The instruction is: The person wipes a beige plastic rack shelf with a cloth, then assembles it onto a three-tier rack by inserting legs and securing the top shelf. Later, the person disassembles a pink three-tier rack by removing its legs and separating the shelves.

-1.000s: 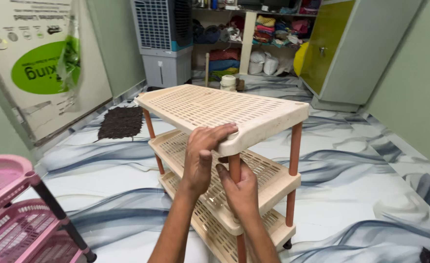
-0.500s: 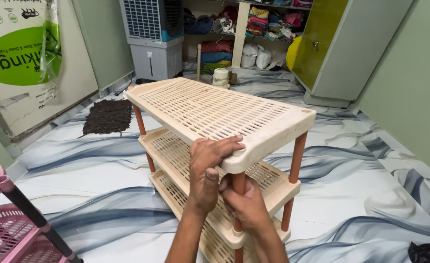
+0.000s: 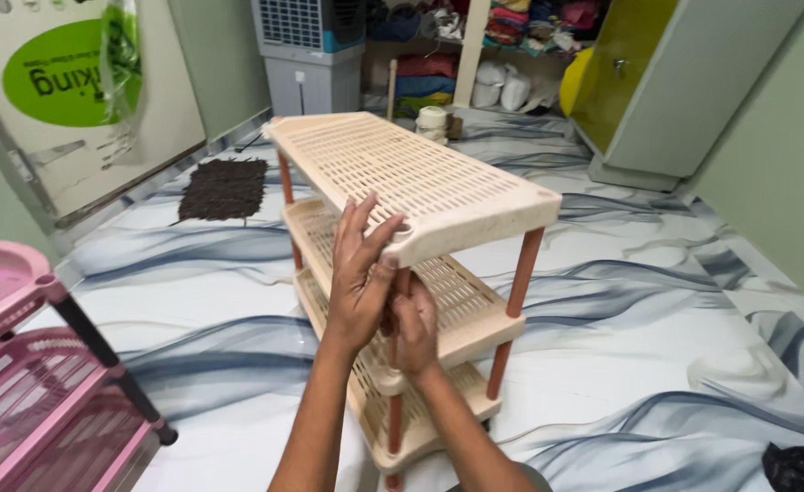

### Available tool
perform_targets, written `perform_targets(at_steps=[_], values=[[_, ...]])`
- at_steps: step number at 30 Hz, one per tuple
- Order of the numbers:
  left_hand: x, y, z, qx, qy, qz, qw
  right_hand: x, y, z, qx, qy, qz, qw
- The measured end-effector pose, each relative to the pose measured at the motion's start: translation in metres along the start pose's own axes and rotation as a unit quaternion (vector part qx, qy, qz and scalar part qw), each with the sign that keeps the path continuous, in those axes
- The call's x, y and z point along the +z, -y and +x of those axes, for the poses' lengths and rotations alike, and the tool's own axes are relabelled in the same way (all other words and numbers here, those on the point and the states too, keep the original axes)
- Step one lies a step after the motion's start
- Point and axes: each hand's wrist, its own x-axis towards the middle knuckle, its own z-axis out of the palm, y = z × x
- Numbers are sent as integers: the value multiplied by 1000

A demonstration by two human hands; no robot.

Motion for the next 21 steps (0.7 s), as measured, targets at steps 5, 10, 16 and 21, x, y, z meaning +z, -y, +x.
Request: perform_targets(at_steps=[5, 10, 16, 21], values=[[-15, 3, -48, -108, -80, -51, 990, 28, -28, -30, -31, 26, -170, 985], [-33, 7, -79, -164, -133, -143, 967, 30, -15, -51, 13, 51, -360, 931], [-47, 10, -92, -216, -168, -223, 936, -10, 28, -91, -67, -50, -486, 870], [-63, 30, -113, -200, -143, -150, 958, -64, 41, -111, -94, -192, -585, 782]])
